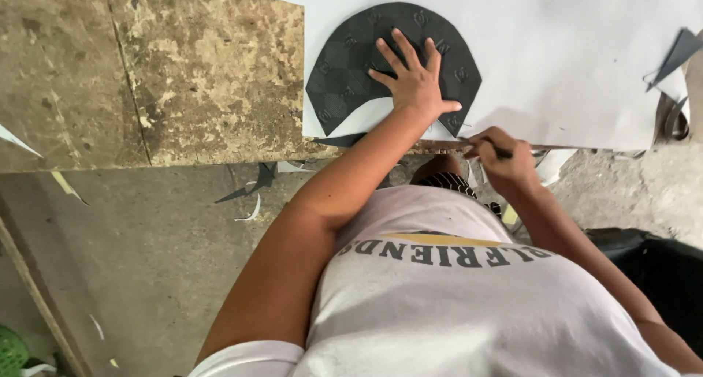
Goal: Tracing and cutting out upholstery patterns from fabric using scissors and a pen.
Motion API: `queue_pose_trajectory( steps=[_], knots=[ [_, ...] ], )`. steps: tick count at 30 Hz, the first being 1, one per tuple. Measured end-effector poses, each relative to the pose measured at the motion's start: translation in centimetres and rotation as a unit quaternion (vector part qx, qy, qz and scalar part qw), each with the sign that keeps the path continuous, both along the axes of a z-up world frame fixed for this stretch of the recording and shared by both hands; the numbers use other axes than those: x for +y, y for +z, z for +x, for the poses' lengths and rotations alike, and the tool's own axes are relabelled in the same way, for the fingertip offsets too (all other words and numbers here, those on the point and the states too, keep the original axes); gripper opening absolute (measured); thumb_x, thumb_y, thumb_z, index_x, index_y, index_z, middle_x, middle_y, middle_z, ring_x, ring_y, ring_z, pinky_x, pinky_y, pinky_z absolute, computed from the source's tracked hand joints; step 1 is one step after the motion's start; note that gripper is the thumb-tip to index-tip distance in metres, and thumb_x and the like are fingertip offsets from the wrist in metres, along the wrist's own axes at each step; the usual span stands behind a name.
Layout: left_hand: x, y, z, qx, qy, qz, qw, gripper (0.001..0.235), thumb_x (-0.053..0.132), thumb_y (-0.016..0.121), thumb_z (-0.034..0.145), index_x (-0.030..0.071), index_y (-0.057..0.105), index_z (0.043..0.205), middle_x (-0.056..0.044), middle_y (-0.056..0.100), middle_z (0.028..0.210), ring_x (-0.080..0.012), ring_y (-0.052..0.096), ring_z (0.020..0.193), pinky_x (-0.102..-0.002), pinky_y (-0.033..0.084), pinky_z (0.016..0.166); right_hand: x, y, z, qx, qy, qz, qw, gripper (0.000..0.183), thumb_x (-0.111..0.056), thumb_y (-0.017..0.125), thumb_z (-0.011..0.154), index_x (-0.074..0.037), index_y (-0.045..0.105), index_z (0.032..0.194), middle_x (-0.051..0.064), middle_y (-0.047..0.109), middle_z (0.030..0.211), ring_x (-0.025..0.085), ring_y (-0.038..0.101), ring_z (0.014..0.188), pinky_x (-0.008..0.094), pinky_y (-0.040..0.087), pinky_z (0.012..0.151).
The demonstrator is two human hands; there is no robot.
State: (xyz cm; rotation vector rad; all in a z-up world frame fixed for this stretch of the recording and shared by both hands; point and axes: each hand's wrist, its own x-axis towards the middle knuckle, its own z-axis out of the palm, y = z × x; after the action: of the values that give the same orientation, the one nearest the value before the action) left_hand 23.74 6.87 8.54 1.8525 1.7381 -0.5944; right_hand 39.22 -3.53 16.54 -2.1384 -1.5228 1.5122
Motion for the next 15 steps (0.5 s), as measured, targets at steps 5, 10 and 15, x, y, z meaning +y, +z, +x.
queue_pose_trajectory(
  steps=[5,10,15],
  knots=[
    [-0.3,-1.5,0.2,-0.025,0.015,0.023,0.999,0.141,0.098,0.072,0.075,0.019,0.0,0.167,-0.041,-0.02,0.158,-0.0705,-0.011,0.143,-0.087,0.02,0.109,5.3,0.1,0.7,0.155,0.109,0.316,0.93,0.016,0.015,0.058,0.101,0.011,0.058,0.117,0.023,0.073,0.099,0.028,0.073,0.093,0.031,0.055,0.075],
    [-1.1,-5.0,0.3,-0.009,0.061,0.124,0.99,0.155,0.11,0.078,0.061,0.028,0.003,0.169,-0.036,-0.018,0.163,-0.0662,-0.01,0.149,-0.087,0.019,0.112,11.7,1.0,-9.7,0.142,0.298,0.314,0.89,0.012,-0.007,0.079,0.104,0.005,0.079,0.105,0.012,0.075,0.109,0.018,0.07,0.095,0.028,0.054,0.088],
    [-1.2,-4.4,-1.1,-0.004,0.097,0.11,0.989,0.149,0.108,0.076,0.062,0.027,0.008,0.167,-0.033,-0.011,0.163,-0.0649,-0.007,0.149,-0.087,0.019,0.111,12.2,2.3,-21.4,-0.002,0.426,-0.046,0.904,0.027,-0.027,0.059,0.104,-0.01,0.078,0.112,0.004,0.078,0.116,0.016,0.073,0.101,0.034,0.053,0.101]
  ],
)
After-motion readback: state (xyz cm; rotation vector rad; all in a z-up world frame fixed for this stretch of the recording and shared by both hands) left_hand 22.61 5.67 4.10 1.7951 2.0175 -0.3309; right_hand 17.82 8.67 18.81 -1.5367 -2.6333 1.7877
